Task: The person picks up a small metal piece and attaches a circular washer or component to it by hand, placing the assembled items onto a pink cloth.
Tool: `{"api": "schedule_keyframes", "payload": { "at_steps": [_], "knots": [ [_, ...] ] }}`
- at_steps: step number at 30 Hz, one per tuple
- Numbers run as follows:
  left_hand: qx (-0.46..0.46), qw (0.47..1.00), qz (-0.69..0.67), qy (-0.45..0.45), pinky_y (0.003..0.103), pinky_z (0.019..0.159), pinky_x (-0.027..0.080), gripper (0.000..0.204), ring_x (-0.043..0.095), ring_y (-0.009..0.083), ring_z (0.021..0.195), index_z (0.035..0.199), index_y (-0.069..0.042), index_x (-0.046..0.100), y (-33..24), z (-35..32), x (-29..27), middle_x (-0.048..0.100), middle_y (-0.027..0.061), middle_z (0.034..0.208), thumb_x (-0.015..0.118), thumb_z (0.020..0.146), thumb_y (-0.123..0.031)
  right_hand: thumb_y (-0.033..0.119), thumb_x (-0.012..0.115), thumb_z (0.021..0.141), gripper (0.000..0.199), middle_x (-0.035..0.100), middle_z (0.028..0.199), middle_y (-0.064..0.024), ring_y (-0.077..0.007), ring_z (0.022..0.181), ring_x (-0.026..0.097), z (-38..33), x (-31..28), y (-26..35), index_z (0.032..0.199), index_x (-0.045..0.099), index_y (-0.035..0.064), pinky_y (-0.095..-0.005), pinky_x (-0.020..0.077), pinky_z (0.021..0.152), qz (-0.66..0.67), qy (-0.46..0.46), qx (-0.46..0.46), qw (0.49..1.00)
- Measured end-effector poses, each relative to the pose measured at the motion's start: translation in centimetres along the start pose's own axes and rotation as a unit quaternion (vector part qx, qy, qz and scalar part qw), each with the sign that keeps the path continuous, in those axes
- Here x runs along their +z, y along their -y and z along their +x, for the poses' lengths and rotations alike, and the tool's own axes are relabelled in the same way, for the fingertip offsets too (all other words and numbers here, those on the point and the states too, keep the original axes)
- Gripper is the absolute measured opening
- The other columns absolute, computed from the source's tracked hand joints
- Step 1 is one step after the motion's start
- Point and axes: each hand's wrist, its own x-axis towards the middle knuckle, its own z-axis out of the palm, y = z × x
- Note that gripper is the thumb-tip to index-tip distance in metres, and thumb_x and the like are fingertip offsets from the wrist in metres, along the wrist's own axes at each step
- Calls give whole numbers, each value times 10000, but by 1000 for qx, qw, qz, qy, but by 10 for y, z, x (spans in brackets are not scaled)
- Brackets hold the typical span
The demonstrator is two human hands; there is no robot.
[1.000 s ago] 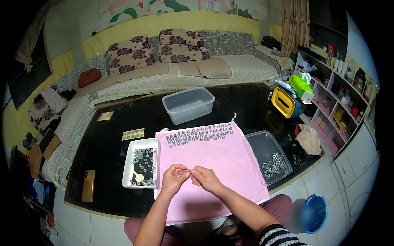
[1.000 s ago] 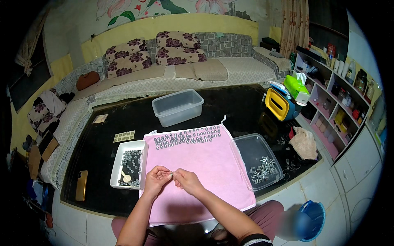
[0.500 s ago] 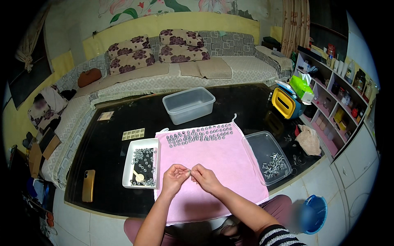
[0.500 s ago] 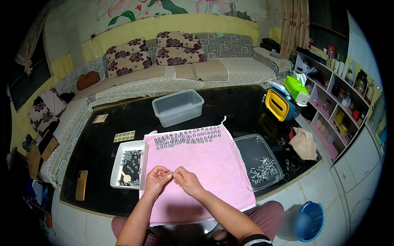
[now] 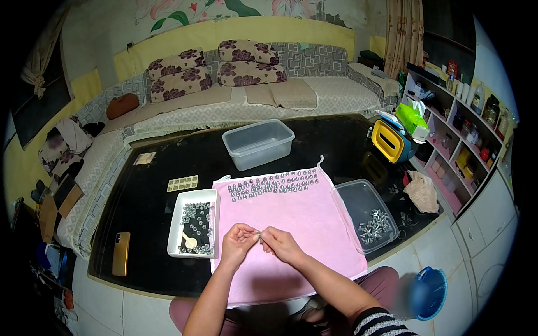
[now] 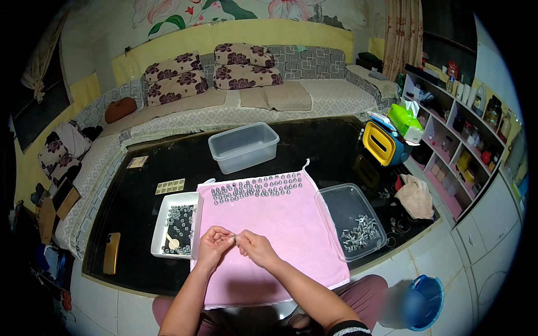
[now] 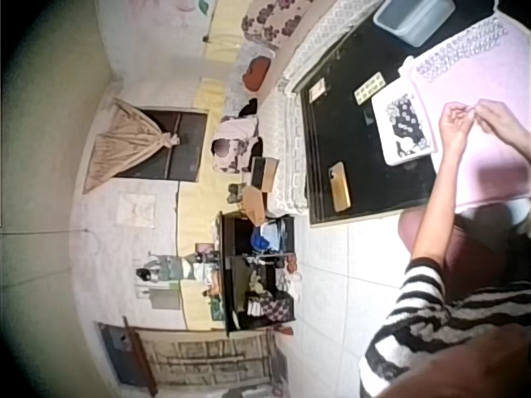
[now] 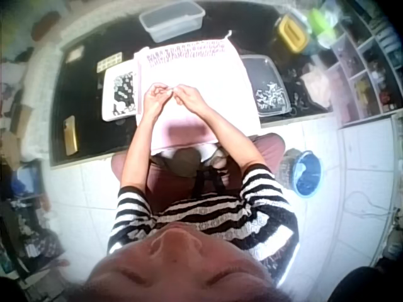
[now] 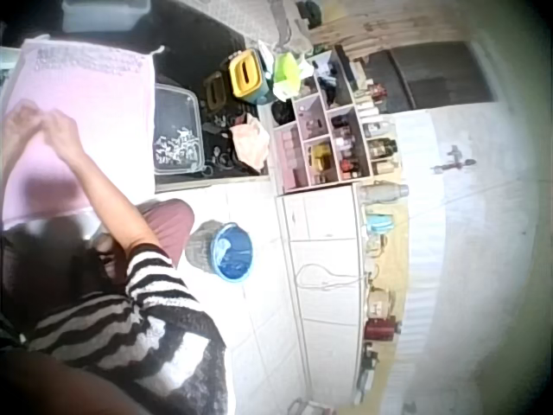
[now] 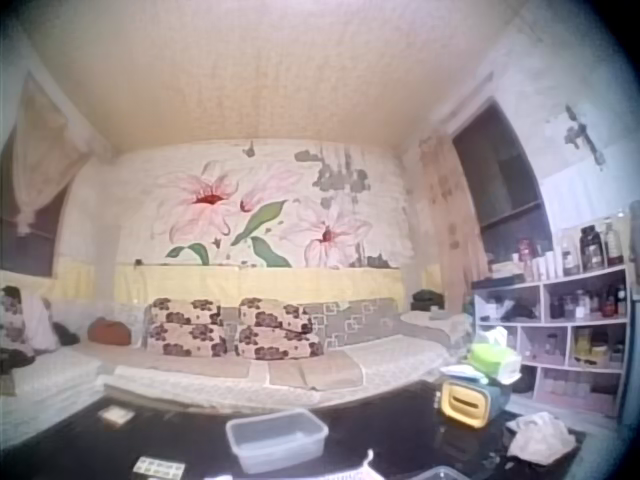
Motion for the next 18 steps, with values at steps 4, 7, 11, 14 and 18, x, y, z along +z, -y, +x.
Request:
{"api": "schedule_keyframes", "payload": {
  "at_steps": [4, 7, 11, 14, 18],
  "knots": [
    [2, 1000, -3, 3, 226, 717, 471, 173, 556, 112, 771, 874, -13, 500, 2, 1, -1, 576, 69, 824, 603, 748, 45, 260, 415, 908, 257, 520, 644, -12, -76, 586, 476, 1, 1, -4, 805, 501, 41, -222, 404, 546, -49, -24, -48, 997],
    [-1, 1000, -15, 5, 223, 721, 469, 172, 554, 110, 773, 871, -15, 499, -1, 0, 0, 575, 68, 826, 602, 748, 47, 260, 416, 908, 267, 512, 638, -10, -81, 580, 471, 0, 2, -1, 782, 495, 38, -223, 400, 545, -54, -29, -47, 997],
    [-3, 1000, -13, 11, 218, 722, 467, 169, 554, 108, 777, 867, -16, 498, -1, -1, 1, 573, 67, 828, 599, 749, 51, 282, 411, 908, 308, 495, 613, -9, -88, 557, 462, 1, -3, -5, 741, 492, 36, -229, 400, 537, -28, 11, -21, 999],
    [-10, 1000, -19, 16, 216, 725, 467, 171, 554, 108, 780, 870, -15, 498, 0, 0, -1, 572, 67, 829, 597, 749, 55, 295, 405, 908, 332, 487, 595, -11, -92, 539, 458, 1, -5, -6, 720, 492, 36, -234, 401, 531, -20, 27, 7, 999],
    [-1, 1000, 5, 5, 220, 743, 471, 205, 559, 118, 804, 914, -1, 505, 0, 0, 1, 576, 78, 847, 604, 744, 56, 287, 394, 910, 336, 493, 587, -15, -92, 539, 470, -1, -1, -2, 714, 496, 34, -238, 406, 530, -15, -5, -19, 1000]
  ]
}}
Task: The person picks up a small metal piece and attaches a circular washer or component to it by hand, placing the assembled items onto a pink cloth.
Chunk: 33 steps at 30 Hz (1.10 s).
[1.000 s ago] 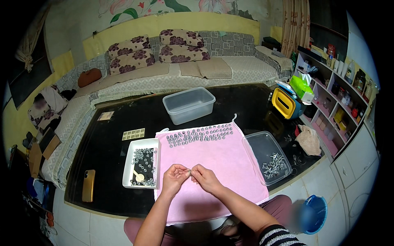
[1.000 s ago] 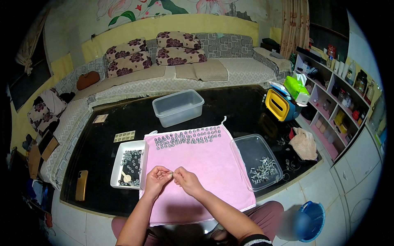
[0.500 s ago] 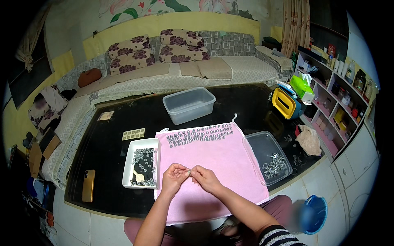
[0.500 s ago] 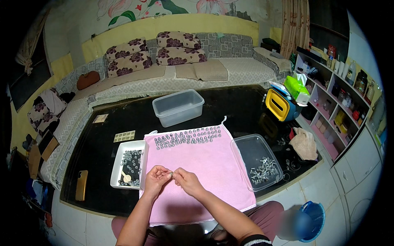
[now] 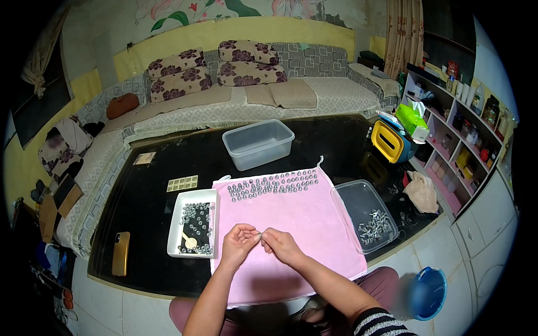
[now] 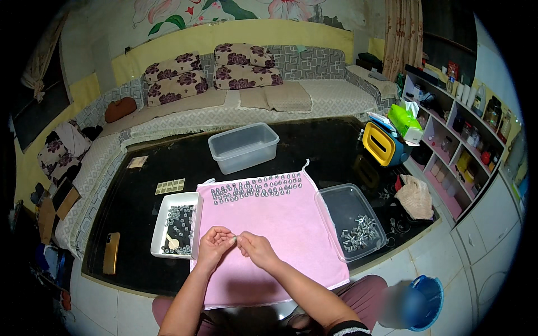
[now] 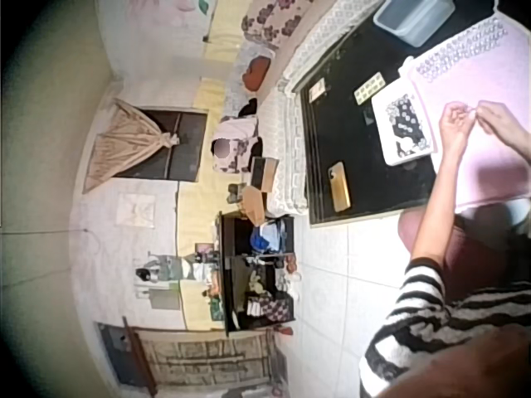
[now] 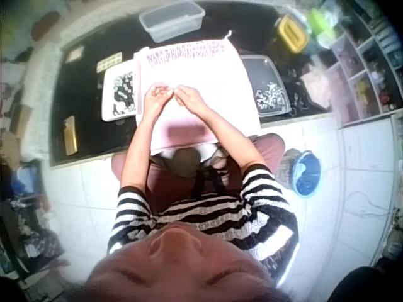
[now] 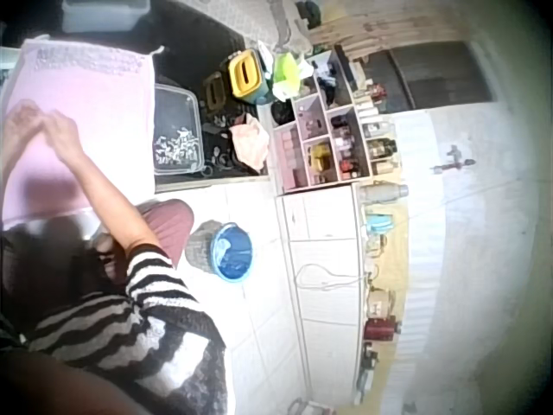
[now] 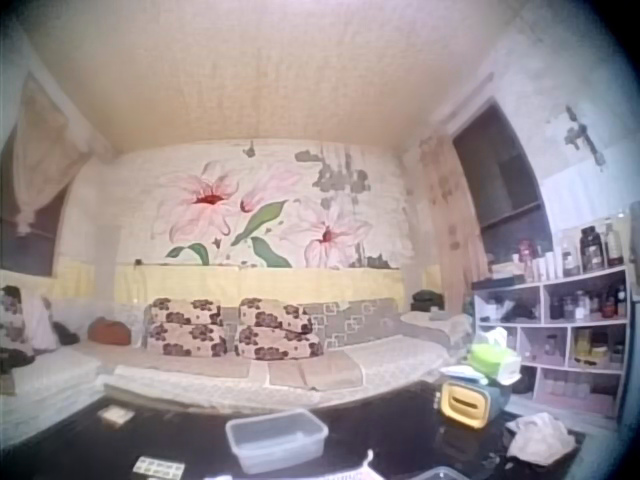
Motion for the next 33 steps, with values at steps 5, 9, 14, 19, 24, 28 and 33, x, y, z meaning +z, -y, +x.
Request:
{"api": "schedule_keyframes", "payload": {
  "at_steps": [5, 9, 14, 19, 24, 28, 33],
  "knots": [
    [33, 998, 47, 3, 225, 751, 476, 273, 565, 127, 829, 988, 17, 508, 1, 0, 1, 584, 96, 887, 612, 738, 55, 267, 389, 911, 326, 505, 590, -19, -93, 546, 484, 1, 0, -1, 715, 499, 30, -240, 411, 530, -12, -11, -4, 1000],
    [35, 997, 67, -1, 224, 745, 477, 269, 567, 123, 821, 988, 20, 518, 0, -1, 1, 586, 94, 890, 614, 738, 53, 252, 396, 902, 307, 500, 568, -42, -125, 525, 486, 1, 0, 1, 713, 489, 29, -267, 407, 520, -26, -15, -1, 1000],
    [32, 998, 54, 1, 224, 749, 475, 242, 567, 120, 821, 967, 16, 528, 6, 1, -2, 586, 88, 885, 613, 742, 48, 221, 423, 883, 248, 520, 622, -122, -257, 575, 523, -1, 2, 6, 752, 482, 18, -350, 413, 550, -166, -50, -53, 983],
    [5, 999, -36, -7, 225, 755, 473, 223, 569, 121, 823, 950, 7, 523, 4, 0, -2, 586, 84, 882, 603, 747, 52, 201, 452, 865, 197, 529, 718, -166, -337, 682, 526, -4, 3, 11, 804, 477, 15, -400, 413, 608, -234, -109, -153, 954],
    [2, 1000, -20, -11, 230, 763, 474, 219, 572, 126, 824, 945, 3, 521, 0, 0, 0, 590, 87, 873, 601, 747, 54, 200, 450, 865, 193, 529, 718, -165, -338, 687, 524, -2, 3, 9, 810, 471, 16, -400, 410, 617, -210, -107, -150, 960],
    [1, 1000, -3, -3, 246, 767, 487, 233, 568, 123, 815, 952, -3, 516, 1, 0, -1, 584, 80, 864, 588, 744, 73, 202, 451, 864, 196, 528, 720, -163, -339, 689, 524, -2, 3, 9, 801, 468, 17, -399, 409, 615, -212, -92, -146, 962],
    [1, 1000, 1, 3, 238, 757, 486, 222, 568, 122, 809, 940, -4, 517, 1, 0, -1, 585, 82, 858, 590, 745, 73, 231, 442, 869, 231, 533, 705, -166, -348, 674, 524, -1, 2, 7, 782, 476, 20, -410, 408, 598, -218, -85, -131, 963]
  ]
}}
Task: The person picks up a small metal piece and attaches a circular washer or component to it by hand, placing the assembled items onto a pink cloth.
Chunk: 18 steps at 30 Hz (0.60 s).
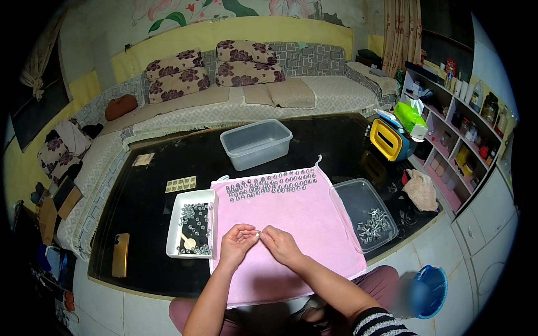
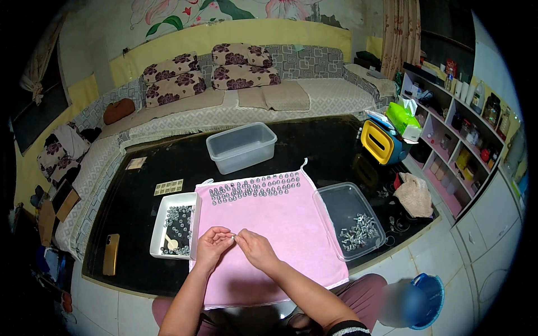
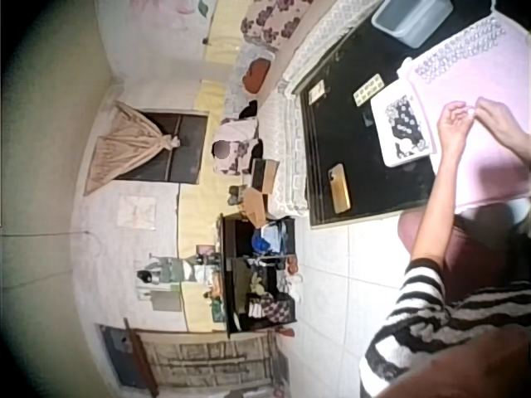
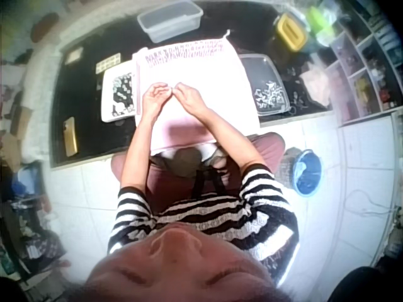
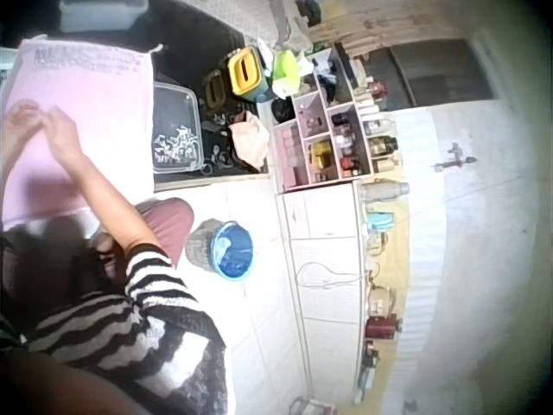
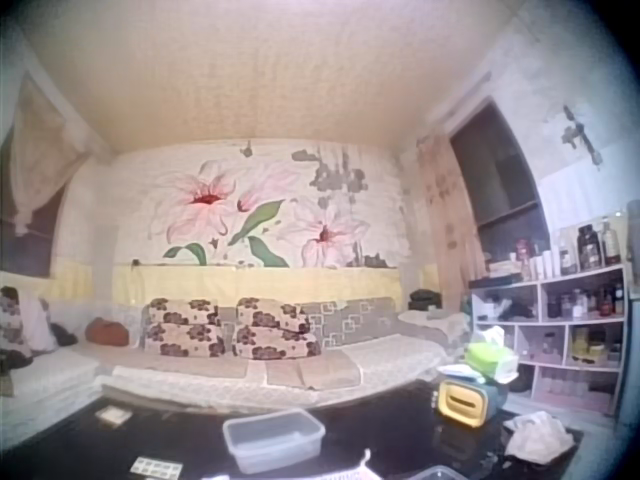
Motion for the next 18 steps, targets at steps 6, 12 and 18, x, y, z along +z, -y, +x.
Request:
{"api": "schedule_keyframes", "payload": {
  "at_steps": [6, 12, 18],
  "knots": [
    [-2, 1000, -10, 11, 218, 741, 468, 196, 562, 112, 797, 910, -1, 525, 1, 0, 0, 584, 71, 847, 610, 742, 54, 300, 402, 884, 342, 506, 571, -127, -281, 532, 501, 0, -1, -7, 697, 487, 27, -370, 399, 520, 64, 48, 70, 994],
    [-1, 1000, -2, 10, 215, 740, 464, 208, 557, 110, 799, 922, -7, 519, 3, 0, 0, 579, 68, 849, 611, 743, 48, 331, 414, 886, 410, 458, 481, -42, -139, 458, 452, 2, -1, -7, 623, 507, 31, -285, 373, 462, 151, 57, 115, 980],
    [0, 1000, 8, 12, 217, 741, 463, 219, 555, 110, 802, 934, -8, 510, 3, 1, -1, 576, 69, 852, 608, 746, 46, 339, 418, 889, 420, 467, 488, -17, -104, 462, 455, 2, -1, -8, 618, 522, 35, -257, 373, 457, 184, 71, 153, 968]
  ]
}}
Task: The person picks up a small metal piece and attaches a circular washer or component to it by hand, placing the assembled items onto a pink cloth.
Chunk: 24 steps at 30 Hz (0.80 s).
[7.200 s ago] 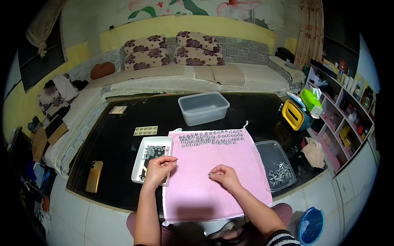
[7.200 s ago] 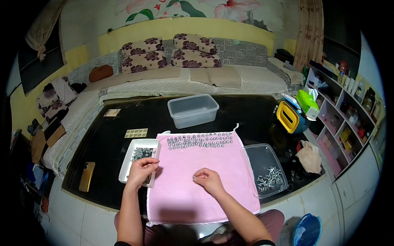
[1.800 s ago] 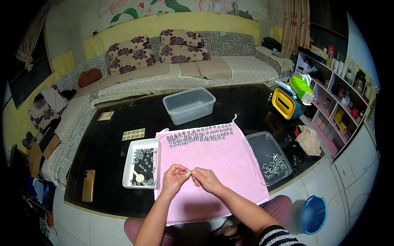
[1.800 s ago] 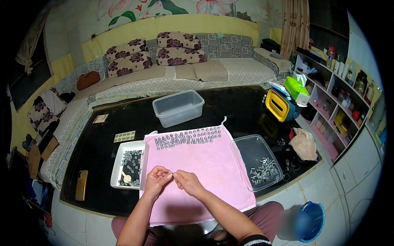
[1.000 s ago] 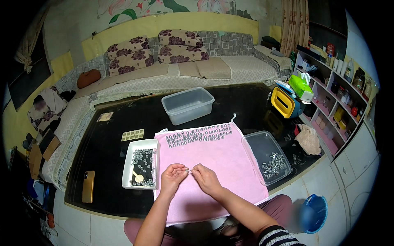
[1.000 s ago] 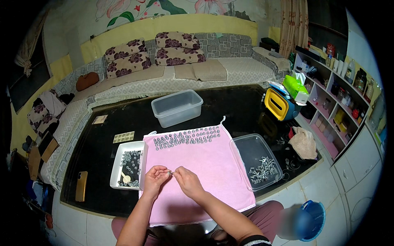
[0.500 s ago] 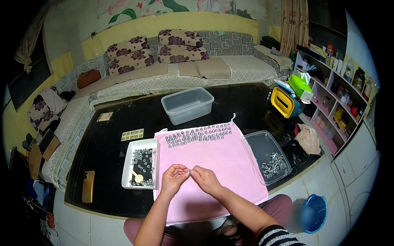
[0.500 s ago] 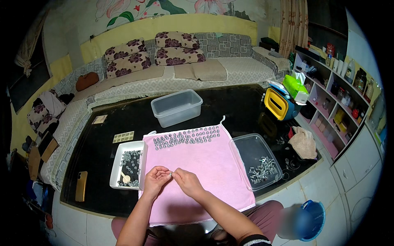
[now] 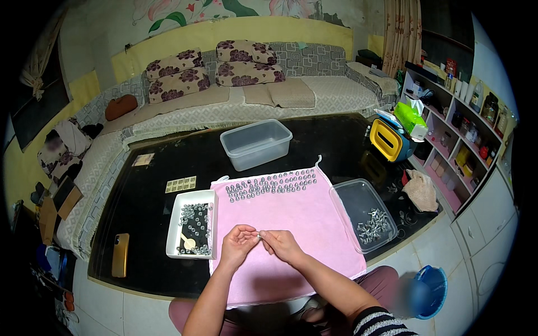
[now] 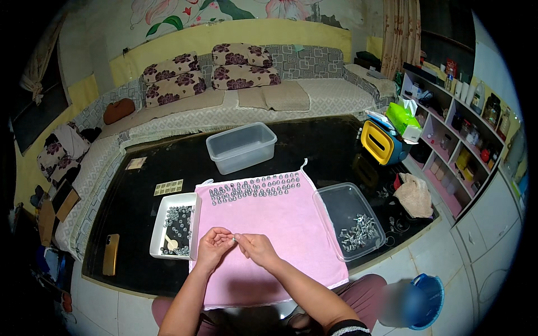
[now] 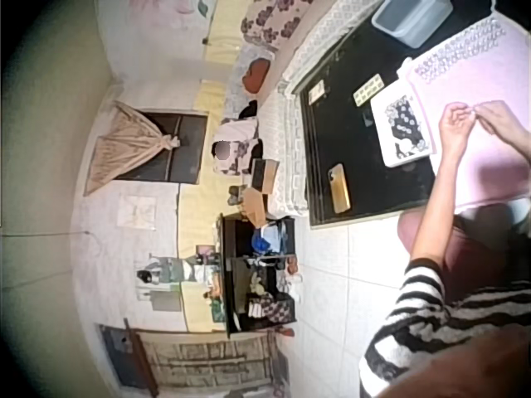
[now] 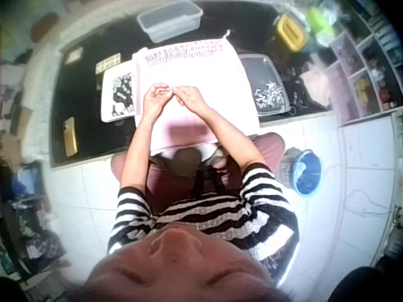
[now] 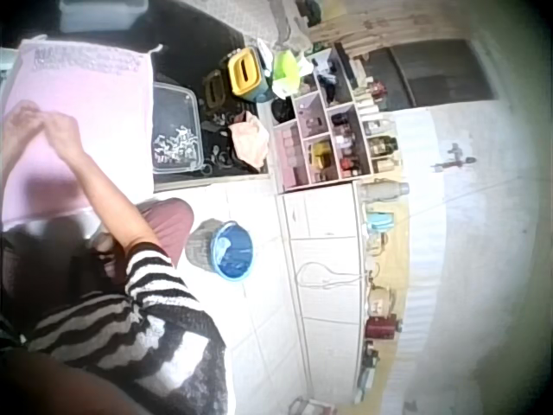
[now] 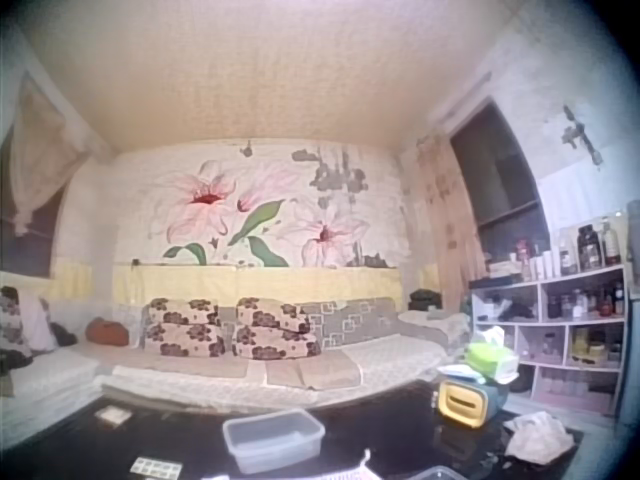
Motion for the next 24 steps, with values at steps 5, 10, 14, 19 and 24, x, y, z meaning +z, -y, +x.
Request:
{"api": "schedule_keyframes", "payload": {
  "at_steps": [5, 10, 14, 19, 24],
  "knots": [
    [-2, 1000, -18, -7, 222, 745, 467, 225, 555, 116, 809, 942, -4, 502, -1, 0, 0, 571, 73, 857, 604, 748, 49, 352, 420, 884, 425, 486, 499, -26, -113, 463, 470, 0, 2, 1, 620, 527, 36, -261, 384, 465, -17, -14, -15, 1000],
    [-13, 1000, -18, 0, 225, 746, 469, 226, 553, 120, 818, 943, -4, 499, -2, 0, 0, 567, 75, 862, 603, 750, 48, 363, 426, 875, 417, 501, 510, -34, -121, 483, 487, 0, 0, 2, 635, 534, 40, -271, 393, 482, -35, 2, 7, 999],
    [-19, 1000, -25, 2, 226, 746, 470, 228, 555, 120, 820, 952, -3, 495, -3, 0, 0, 566, 77, 868, 598, 755, 45, 364, 436, 866, 401, 508, 519, -31, -115, 506, 499, -1, -1, 4, 649, 539, 42, -261, 397, 498, -41, 4, 6, 999],
    [-12, 1000, -22, 10, 244, 741, 488, 217, 569, 122, 803, 956, -19, 501, -2, 1, -2, 579, 74, 870, 590, 765, 33, 298, 506, 843, 289, 540, 579, -25, -96, 545, 512, 2, -1, -4, 733, 543, 33, -245, 405, 517, -6, -8, -22, 1000],
    [-15, 999, -33, 11, 240, 726, 492, 218, 574, 123, 788, 954, -17, 499, -1, 0, -2, 580, 78, 869, 591, 763, 35, 163, 530, 851, 145, 564, 715, -32, -75, 621, 518, 3, 0, -4, 877, 515, 21, -208, 436, 566, 68, -3, -8, 998]
  ]
}}
